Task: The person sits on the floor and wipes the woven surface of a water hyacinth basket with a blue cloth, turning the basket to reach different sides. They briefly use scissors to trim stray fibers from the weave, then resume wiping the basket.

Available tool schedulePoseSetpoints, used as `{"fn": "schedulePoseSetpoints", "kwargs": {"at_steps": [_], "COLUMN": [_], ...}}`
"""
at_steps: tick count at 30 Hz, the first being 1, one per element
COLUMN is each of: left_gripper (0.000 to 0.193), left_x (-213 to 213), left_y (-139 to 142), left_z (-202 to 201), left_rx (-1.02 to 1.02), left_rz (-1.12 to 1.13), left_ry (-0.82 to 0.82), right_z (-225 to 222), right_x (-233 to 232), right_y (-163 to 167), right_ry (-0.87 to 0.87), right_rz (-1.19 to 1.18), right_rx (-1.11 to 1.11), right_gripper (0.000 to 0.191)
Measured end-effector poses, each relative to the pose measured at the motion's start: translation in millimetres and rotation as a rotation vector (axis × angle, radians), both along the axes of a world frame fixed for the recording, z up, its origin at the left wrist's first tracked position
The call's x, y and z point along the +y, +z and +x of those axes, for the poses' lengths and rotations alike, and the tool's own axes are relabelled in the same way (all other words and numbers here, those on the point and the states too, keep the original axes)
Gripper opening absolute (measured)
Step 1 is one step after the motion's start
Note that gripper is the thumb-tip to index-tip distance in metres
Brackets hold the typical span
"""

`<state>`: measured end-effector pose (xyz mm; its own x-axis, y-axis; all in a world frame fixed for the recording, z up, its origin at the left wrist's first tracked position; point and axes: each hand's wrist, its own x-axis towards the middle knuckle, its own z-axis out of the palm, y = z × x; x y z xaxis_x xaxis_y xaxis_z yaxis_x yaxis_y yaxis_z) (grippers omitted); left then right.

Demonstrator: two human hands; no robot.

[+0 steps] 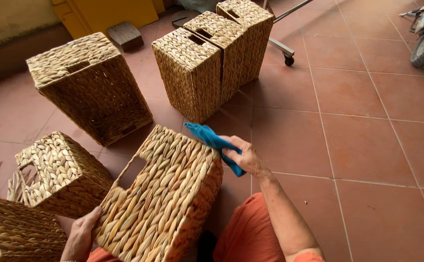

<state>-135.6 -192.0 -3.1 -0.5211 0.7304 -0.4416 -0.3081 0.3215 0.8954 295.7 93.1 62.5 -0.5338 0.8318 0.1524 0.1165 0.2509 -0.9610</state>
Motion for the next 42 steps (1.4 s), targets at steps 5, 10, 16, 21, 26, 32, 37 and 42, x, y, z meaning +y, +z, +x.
{"fn": "schedulePoseSetpoints", "kwargs": {"at_steps": [5, 10, 16, 21, 26, 32, 37, 42], "left_gripper": [0.05, 0.073, 0.082, 0.087, 0.077, 0.052, 0.045, 0.034], "left_x": [2.3, 6.4, 96.6, 165.3, 168.7, 168.3, 162.9, 147.0], "left_y": [6.6, 25.9, 69.8, 82.7, 76.9, 82.1, 113.6, 123.6], "left_z": [-25.9, -37.5, -22.9, -7.7, -4.3, 49.8, 104.2, 117.6], "left_rx": [0.07, 0.994, 0.554, 0.671, 0.74, 0.55, 0.65, 0.503], "left_rz": [-0.25, 0.131, -0.307, -0.211, -0.458, -0.201, -0.118, 0.046], "left_ry": [-0.105, -0.691, -0.4, -0.494, -0.566, -0.365, -0.442, -0.48], "right_z": [4.2, 9.4, 3.0, -11.6, -26.4, -43.0, -30.1, -13.2], "right_x": [-4.2, -13.9, -60.5, -105.9, -136.4, -161.2, -174.2, -181.5], "right_y": [-18.9, -37.4, -26.2, -34.4, -91.3, -144.9, -149.8, -141.9], "right_ry": [-0.02, 0.008, 0.215, 0.26, -0.042, -0.51, -0.689, -0.776], "right_rz": [0.059, -0.015, 0.054, 0.141, -0.309, -0.286, -0.13, -0.073], "right_rx": [-0.231, -0.116, 0.004, 0.165, 0.423, 0.652, 0.783, 0.743], "right_gripper": [0.037, 0.035, 0.037, 0.041, 0.045, 0.05, 0.05, 0.054]}}
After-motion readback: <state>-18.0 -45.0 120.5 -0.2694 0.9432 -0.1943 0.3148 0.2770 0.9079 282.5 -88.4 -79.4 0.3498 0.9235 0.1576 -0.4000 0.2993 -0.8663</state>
